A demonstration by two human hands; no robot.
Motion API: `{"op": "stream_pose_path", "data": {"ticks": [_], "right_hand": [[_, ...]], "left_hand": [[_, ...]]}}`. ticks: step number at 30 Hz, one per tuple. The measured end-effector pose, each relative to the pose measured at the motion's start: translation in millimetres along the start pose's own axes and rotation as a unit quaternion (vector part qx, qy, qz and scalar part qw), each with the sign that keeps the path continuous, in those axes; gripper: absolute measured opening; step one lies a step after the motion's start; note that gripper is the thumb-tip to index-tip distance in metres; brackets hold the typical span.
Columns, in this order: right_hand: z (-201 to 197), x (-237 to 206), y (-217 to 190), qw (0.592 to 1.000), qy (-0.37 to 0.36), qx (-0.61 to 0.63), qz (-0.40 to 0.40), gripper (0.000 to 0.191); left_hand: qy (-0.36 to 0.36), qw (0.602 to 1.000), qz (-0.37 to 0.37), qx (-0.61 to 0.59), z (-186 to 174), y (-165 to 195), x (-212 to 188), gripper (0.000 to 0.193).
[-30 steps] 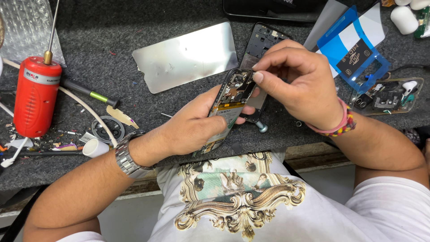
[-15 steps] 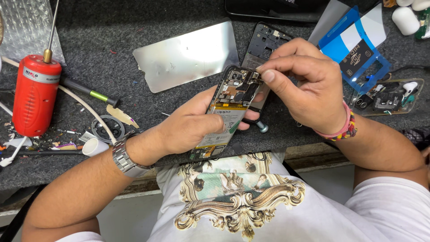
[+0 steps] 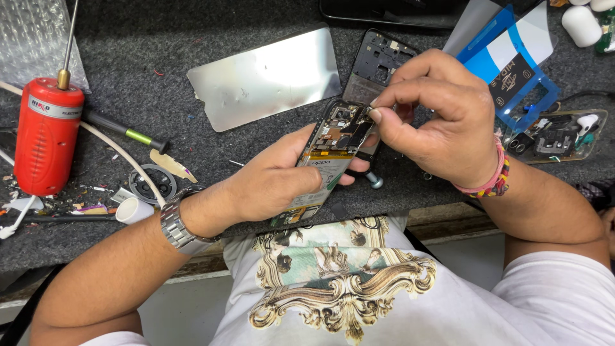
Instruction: The person disassembles a smartphone by removing the back cover and unscrewing internal components. They separate the phone into two halves, revealing the battery and circuitry, then handle the internal parts and back cover.
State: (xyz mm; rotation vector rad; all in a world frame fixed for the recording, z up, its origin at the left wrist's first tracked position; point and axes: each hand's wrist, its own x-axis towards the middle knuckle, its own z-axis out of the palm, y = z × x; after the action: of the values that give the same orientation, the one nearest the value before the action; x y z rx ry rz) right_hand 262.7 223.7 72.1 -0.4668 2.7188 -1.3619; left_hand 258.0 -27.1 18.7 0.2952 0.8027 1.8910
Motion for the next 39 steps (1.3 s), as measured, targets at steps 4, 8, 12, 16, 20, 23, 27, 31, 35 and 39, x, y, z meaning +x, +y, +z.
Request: {"op": "stream_pose_path", "data": {"ticks": [4, 8, 12, 16, 20, 23, 27, 31, 35, 39], "right_hand": [[0.1, 3.0, -7.3, 0.999, 0.001, -0.035, -0.033, 0.011], [-3.3, 11.5, -11.8, 0.979, -0.002, -0.147, -0.141, 0.016], [-3.0, 14.6, -13.9, 0.958, 0.009, -0.208, -0.196, 0.021], [-2.1, 13.6, -13.8, 0.971, 0.005, -0.165, -0.174, 0.021], [-1.9, 16.4, -12.5, 0.968, 0.005, -0.159, -0.193, 0.019], [-2.7, 19.0, -13.1, 0.963, -0.006, -0.165, -0.215, 0.019], [-4.7, 19.7, -11.8, 0.959, -0.023, -0.156, -0.235, 0.019], [-6.0, 15.7, -3.3, 0.961, -0.047, -0.135, -0.235, 0.023], [-7.3, 7.5, 8.1, 0.99, -0.081, 0.015, -0.111, 0.023], [-6.3, 1.2, 16.6, 0.933, -0.091, 0.325, 0.128, 0.013]], "left_hand": [[-0.002, 1.0, 0.003, 0.009, 0.1, -0.3, -3.1, 0.07], [-0.001, 1.0, 0.007, 0.006, 0.4, -1.1, -4.3, 0.068], [0.004, 1.0, 0.007, 0.012, -0.2, -1.6, -5.5, 0.069], [-0.001, 1.0, 0.017, 0.026, -0.4, -1.3, -5.7, 0.069], [-0.002, 1.0, 0.007, 0.017, -0.5, -0.4, -5.4, 0.069], [0.003, 1.0, -0.003, 0.009, -0.6, -0.9, -4.5, 0.069], [0.007, 1.0, -0.007, 0.007, -0.1, -2.7, -5.0, 0.067], [0.006, 1.0, -0.002, 0.001, -1.4, -1.4, -5.6, 0.068], [-0.004, 1.0, -0.004, -0.011, -1.8, 4.5, -4.3, 0.07], [-0.029, 1.0, -0.005, -0.002, 0.7, 10.9, -5.9, 0.069]]}}
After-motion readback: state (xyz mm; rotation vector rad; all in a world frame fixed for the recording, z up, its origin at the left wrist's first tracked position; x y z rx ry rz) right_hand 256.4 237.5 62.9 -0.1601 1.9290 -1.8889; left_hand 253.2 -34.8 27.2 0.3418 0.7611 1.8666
